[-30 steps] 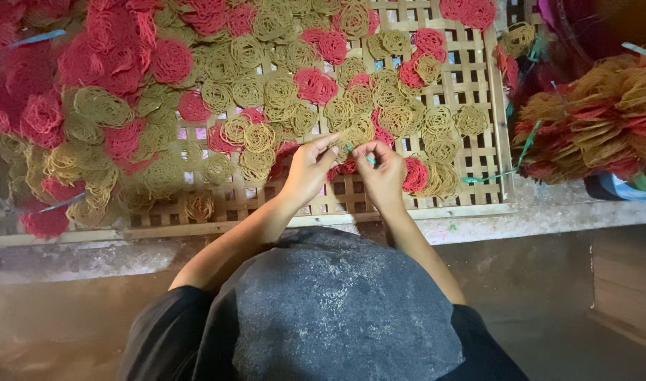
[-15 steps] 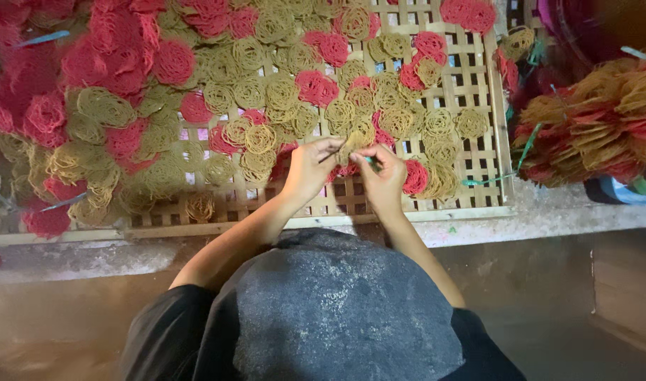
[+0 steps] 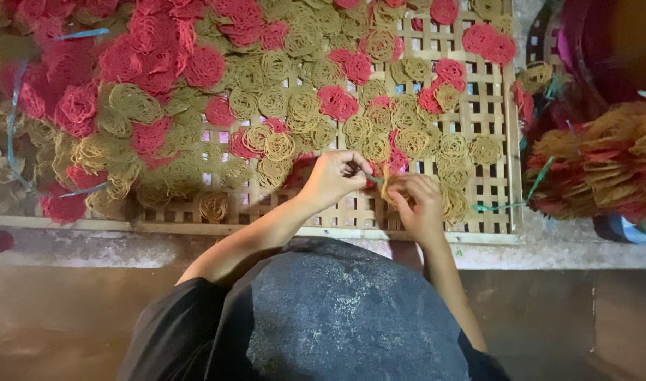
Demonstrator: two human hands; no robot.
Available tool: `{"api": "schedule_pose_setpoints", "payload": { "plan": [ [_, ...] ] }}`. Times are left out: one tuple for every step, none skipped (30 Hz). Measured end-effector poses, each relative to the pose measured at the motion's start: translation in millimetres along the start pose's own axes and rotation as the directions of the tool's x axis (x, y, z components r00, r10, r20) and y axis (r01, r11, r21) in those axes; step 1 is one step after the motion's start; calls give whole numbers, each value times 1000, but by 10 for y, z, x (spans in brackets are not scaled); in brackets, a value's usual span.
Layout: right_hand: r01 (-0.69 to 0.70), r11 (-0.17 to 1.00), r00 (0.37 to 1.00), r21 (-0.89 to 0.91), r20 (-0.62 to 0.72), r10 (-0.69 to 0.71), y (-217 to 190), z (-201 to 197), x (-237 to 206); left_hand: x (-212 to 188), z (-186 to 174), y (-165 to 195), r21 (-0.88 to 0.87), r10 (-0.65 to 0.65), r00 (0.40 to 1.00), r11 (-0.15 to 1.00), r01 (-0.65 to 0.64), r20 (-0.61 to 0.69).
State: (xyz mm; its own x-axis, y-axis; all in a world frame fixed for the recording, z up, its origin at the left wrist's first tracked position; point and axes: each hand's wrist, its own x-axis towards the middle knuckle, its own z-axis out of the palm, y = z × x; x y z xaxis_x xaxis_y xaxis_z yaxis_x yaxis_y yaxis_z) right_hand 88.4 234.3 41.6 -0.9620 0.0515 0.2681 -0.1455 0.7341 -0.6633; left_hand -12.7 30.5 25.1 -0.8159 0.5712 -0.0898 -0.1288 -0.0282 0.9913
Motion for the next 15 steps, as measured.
{"api": "schedule_pose_setpoints", "payload": {
  "plan": [
    [4,999,1000,-47,-11,-4,2,-50,10,13,-2,24,-22,-29,1000,999,29,-5],
    [5,996,1000,-94,-22,-7,-7,-70,17,8,9,54,-5,-22,1000,1000,22,22],
    [-60,984,998,169,-14,63,-28,-79,10,-2,38,90,11,-14,999,1000,13,50],
    [-121,900,992,419,12,128,-60,-74,-14,-6,66,134,28,-5,997,1000,3,78],
    [-178,750,981,637,56,186,-91,-45,-29,-11,102,178,83,30,997,996,-36,75],
    [-160,767,984,621,44,170,-109,11,-29,-17,141,217,138,63,995,988,-73,75],
    [-141,782,988,607,30,154,-119,89,-26,-19,164,250,195,96,992,975,-110,77],
    [-119,796,990,594,15,137,-109,167,-22,-14,168,272,243,69,995,966,-85,73],
    [-158,750,981,642,12,196,-83,250,-5,7,150,287,291,43,997,955,-61,68],
    [-193,699,967,688,14,254,-48,339,18,40,118,293,338,17,998,940,-37,63],
    [-226,645,950,730,20,311,2,387,22,89,46,289,454,71,996,887,-85,47],
    [-232,658,947,717,14,320,59,408,11,152,-100,280,564,126,991,816,-125,38],
    [-238,669,945,704,8,328,112,433,3,224,-287,265,665,181,983,730,-158,35],
    [-245,680,942,691,2,337,157,451,-11,308,-565,261,806,341,939,567,-170,-42],
    [-243,657,941,713,8,339,194,461,-32,395,-791,237,913,502,861,384,-140,-79]
  ]
}}
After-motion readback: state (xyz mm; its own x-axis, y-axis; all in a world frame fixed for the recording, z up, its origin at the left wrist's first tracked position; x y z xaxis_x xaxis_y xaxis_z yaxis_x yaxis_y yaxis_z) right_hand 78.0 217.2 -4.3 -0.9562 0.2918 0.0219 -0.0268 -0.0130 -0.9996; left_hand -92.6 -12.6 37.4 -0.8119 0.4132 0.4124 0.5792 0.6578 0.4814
